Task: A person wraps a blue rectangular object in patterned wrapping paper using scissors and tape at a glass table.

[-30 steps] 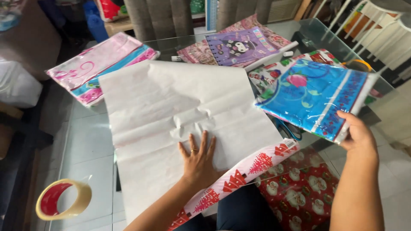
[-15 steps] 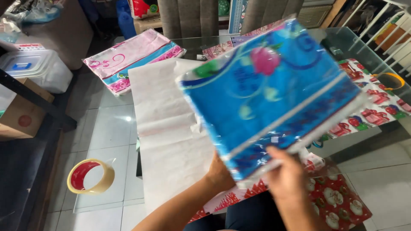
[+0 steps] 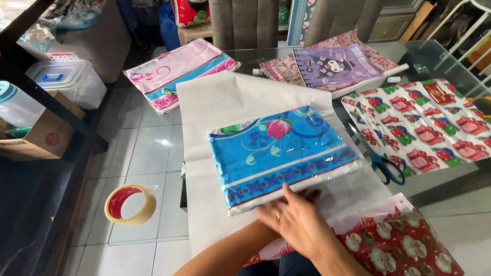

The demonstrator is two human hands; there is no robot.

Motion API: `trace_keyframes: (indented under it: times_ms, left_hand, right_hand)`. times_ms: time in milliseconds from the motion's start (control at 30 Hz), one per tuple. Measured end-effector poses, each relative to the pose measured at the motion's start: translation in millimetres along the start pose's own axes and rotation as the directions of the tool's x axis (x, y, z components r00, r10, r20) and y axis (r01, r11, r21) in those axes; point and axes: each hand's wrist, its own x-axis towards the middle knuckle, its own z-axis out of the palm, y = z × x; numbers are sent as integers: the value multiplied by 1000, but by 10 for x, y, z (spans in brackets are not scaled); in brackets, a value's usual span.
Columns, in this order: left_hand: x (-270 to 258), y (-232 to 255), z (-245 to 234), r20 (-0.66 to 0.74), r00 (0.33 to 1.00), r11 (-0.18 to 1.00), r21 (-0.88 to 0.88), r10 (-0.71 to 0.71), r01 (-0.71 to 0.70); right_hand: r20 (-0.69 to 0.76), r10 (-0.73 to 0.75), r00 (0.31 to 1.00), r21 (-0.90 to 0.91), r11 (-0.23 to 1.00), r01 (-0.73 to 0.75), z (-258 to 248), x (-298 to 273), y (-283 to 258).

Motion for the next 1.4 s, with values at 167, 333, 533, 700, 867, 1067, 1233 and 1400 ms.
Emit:
trace_keyframes:
  times_ms: [167, 333, 533, 700, 867, 1067, 1233, 1400]
  left_hand:
    - [391, -160, -534, 952, 102, 114, 140, -288, -984]
    - [140, 260, -788, 999, -46, 223, -39, -24, -974]
    - [315, 21, -1529, 970, -104, 175, -66, -218, -982]
    - [822, 613, -1863, 829, 131, 52, 189, -543, -981]
    - [1172, 1914, -1257, 934, 346, -124, 334, -85, -934]
    - [2067, 1434, -805, 765, 631, -307, 574, -130, -759]
    - [2034, 1066, -848, 848, 488, -287, 529, 205, -799]
    - [1208, 934, -680, 903, 150, -354, 305, 403, -884]
  right_hand:
    - [334, 40, 942, -883, 364, 298, 121, -467, -549]
    - [-198, 205, 958, -669, -743, 20, -517, -536, -1101]
    - [-437, 272, 857, -544, -839, -11, -1019, -710, -1156]
    - [139, 120, 983, -643, -744, 182, -1122, -741, -1610]
    - [361, -43, 932, -426, -896, 124, -679, -76, -2105]
    - [-56, -176, 983, -430, -884, -182, -879, 1239, -2224]
    - [-380, -216, 899, -455, -803, -385, -1162, 1508, -2228]
    - [-473, -181, 862, -408, -823, -396, -689, 1368, -2272]
